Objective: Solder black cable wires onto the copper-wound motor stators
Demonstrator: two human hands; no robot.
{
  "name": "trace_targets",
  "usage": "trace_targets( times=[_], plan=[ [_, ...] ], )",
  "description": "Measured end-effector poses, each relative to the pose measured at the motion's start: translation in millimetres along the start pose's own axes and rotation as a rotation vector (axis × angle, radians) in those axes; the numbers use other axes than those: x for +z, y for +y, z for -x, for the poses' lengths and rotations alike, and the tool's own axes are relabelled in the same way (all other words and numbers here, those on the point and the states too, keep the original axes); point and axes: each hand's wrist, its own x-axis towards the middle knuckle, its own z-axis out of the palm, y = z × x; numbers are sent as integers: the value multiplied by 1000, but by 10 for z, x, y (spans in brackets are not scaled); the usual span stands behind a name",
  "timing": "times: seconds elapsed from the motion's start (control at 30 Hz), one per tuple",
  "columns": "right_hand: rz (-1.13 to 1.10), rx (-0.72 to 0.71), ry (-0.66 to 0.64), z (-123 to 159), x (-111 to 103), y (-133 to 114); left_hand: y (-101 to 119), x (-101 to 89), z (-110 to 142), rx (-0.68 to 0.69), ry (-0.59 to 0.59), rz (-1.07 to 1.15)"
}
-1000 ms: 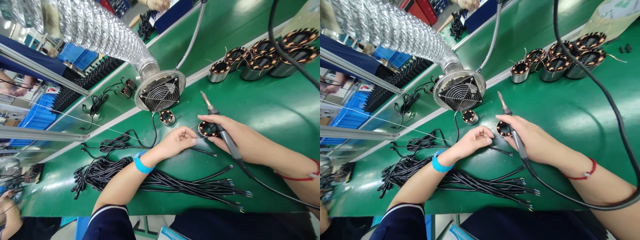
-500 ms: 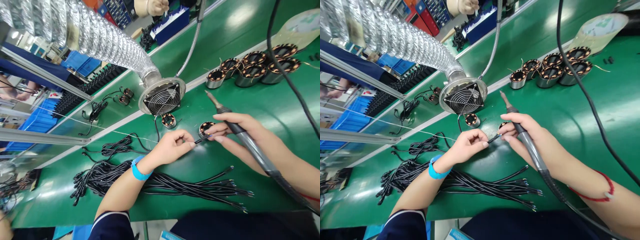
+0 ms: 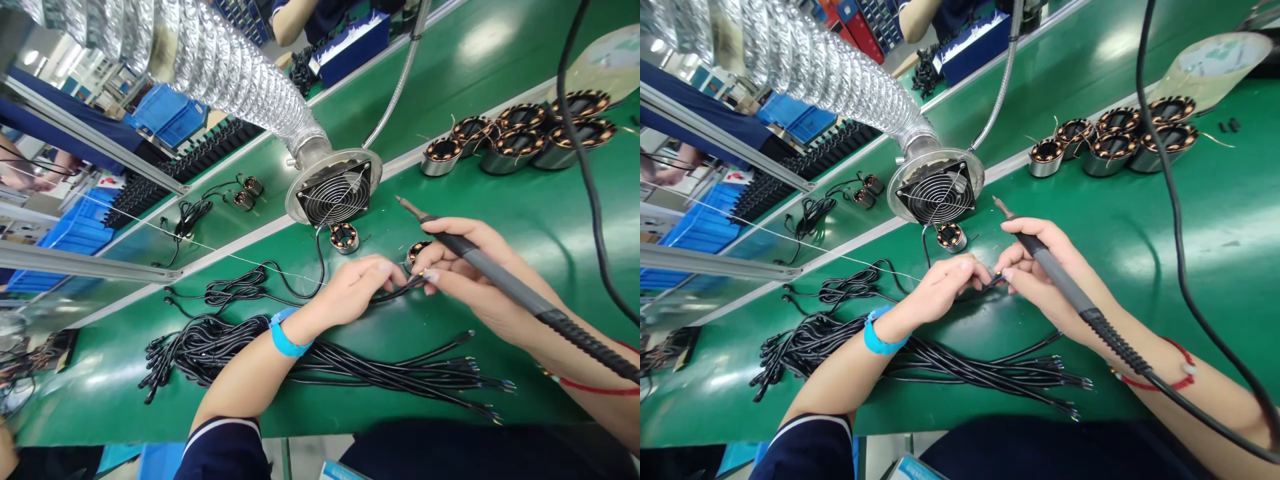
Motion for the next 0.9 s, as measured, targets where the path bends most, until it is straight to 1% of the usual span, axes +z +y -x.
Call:
trace_targets(
  times=[0.17,0.3,0.37,0.47,0.5,0.53,0.57,0.67,0.73,0.8,0.83,0.9],
  plan=[
    [-46,-78,31,67,37,165,13,0,-9,-19,-58,-105],
    [9,-145,-8,76,30,87,9,-14,-24,-43,-117,-95],
    [64,-194,-42,66,26,17,-1,-12,-30,-99,-176,22],
    [158,-282,-75,51,20,-29,7,2,-26,-260,-318,321],
    [180,-299,-79,45,15,-22,18,9,-24,-302,-338,397],
    [196,-302,-80,37,5,-8,31,17,-25,-324,-326,439],
    [216,-293,-79,29,-11,10,44,25,-29,-332,-285,449],
    [350,-214,-52,5,-100,55,54,50,-80,-327,-77,377],
    [500,-150,-2,11,-179,53,26,64,-143,-327,71,304],
    [652,-115,74,52,-254,29,-18,72,-216,-328,190,242],
    [701,-111,117,86,-287,16,-41,74,-249,-332,228,222],
    [739,-124,186,174,-348,8,-77,76,-303,-337,265,204]
  ],
)
